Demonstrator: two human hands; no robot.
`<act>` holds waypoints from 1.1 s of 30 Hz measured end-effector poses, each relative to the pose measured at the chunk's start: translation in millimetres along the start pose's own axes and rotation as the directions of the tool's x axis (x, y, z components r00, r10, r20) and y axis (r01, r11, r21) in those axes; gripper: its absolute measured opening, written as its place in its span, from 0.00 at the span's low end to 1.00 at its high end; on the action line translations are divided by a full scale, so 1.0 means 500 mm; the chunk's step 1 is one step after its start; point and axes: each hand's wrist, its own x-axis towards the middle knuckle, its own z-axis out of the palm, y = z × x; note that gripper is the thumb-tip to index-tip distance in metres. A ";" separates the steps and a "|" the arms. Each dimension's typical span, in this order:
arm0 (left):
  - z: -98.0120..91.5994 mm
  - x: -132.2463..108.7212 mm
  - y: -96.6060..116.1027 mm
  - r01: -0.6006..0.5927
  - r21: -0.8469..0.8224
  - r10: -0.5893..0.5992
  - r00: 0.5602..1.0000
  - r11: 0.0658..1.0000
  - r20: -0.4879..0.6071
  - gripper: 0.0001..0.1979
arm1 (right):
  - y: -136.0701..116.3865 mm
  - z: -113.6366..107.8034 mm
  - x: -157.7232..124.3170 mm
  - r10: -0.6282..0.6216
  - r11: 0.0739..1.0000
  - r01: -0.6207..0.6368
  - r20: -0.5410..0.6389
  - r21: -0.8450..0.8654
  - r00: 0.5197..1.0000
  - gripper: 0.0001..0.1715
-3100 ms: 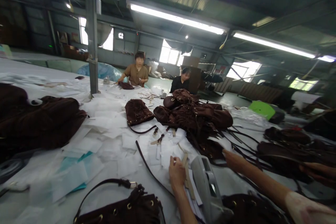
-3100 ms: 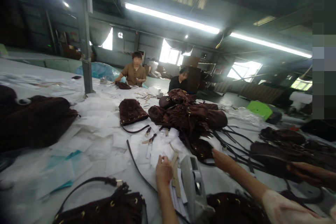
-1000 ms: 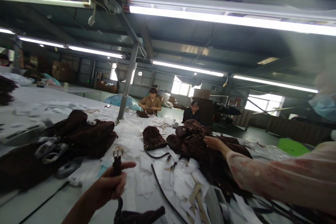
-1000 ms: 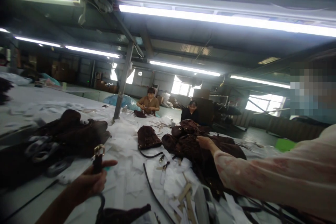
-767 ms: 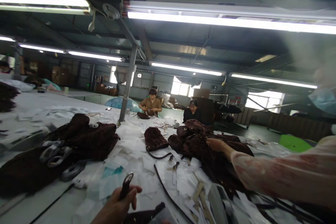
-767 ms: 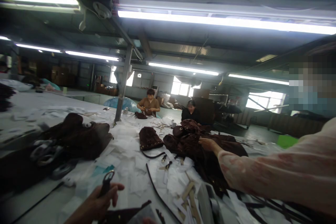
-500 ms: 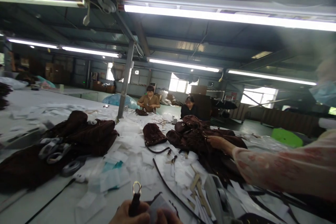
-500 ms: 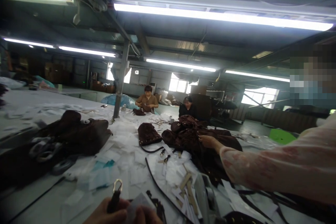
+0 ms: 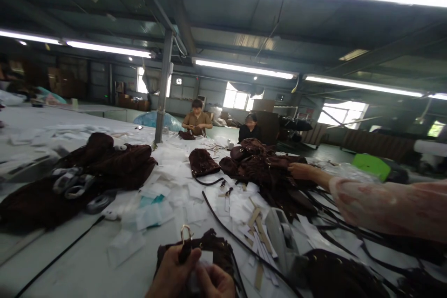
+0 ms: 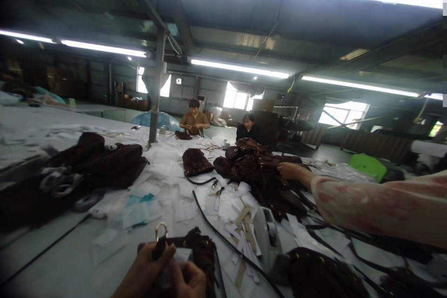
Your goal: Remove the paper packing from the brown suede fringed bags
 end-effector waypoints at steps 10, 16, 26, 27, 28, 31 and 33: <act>0.000 -0.012 0.034 0.053 -0.040 -0.049 0.994 0.998 0.096 0.19 | -0.033 -0.010 -0.022 0.206 0.955 -0.227 0.123 0.190 0.971 0.28; 0.009 -0.007 -0.003 0.062 -0.098 -0.043 0.982 0.993 0.184 0.25 | -0.039 -0.013 -0.024 0.223 0.895 -0.231 0.065 0.382 0.973 0.20; -0.002 -0.034 0.032 0.066 -0.108 -0.029 0.949 0.992 0.315 0.24 | -0.067 -0.027 0.014 0.163 0.878 -0.085 -0.127 0.470 0.978 0.19; -0.004 -0.036 0.042 0.045 -0.097 -0.012 0.947 0.994 0.320 0.23 | -0.068 -0.028 0.017 0.150 0.887 -0.072 -0.136 0.456 0.979 0.19; -0.007 -0.038 0.051 0.026 -0.086 0.003 0.945 0.996 0.327 0.22 | -0.069 -0.030 0.020 0.136 0.897 -0.060 -0.143 0.438 0.980 0.19; -0.007 -0.039 0.073 -0.031 -0.067 0.052 0.933 0.997 0.357 0.19 | -0.065 -0.036 0.026 0.103 0.926 -0.043 -0.142 0.375 0.984 0.20; -0.004 -0.039 0.084 -0.036 -0.062 0.057 0.925 0.997 0.375 0.18 | -0.061 -0.042 0.030 0.071 0.950 -0.022 -0.146 0.312 0.987 0.21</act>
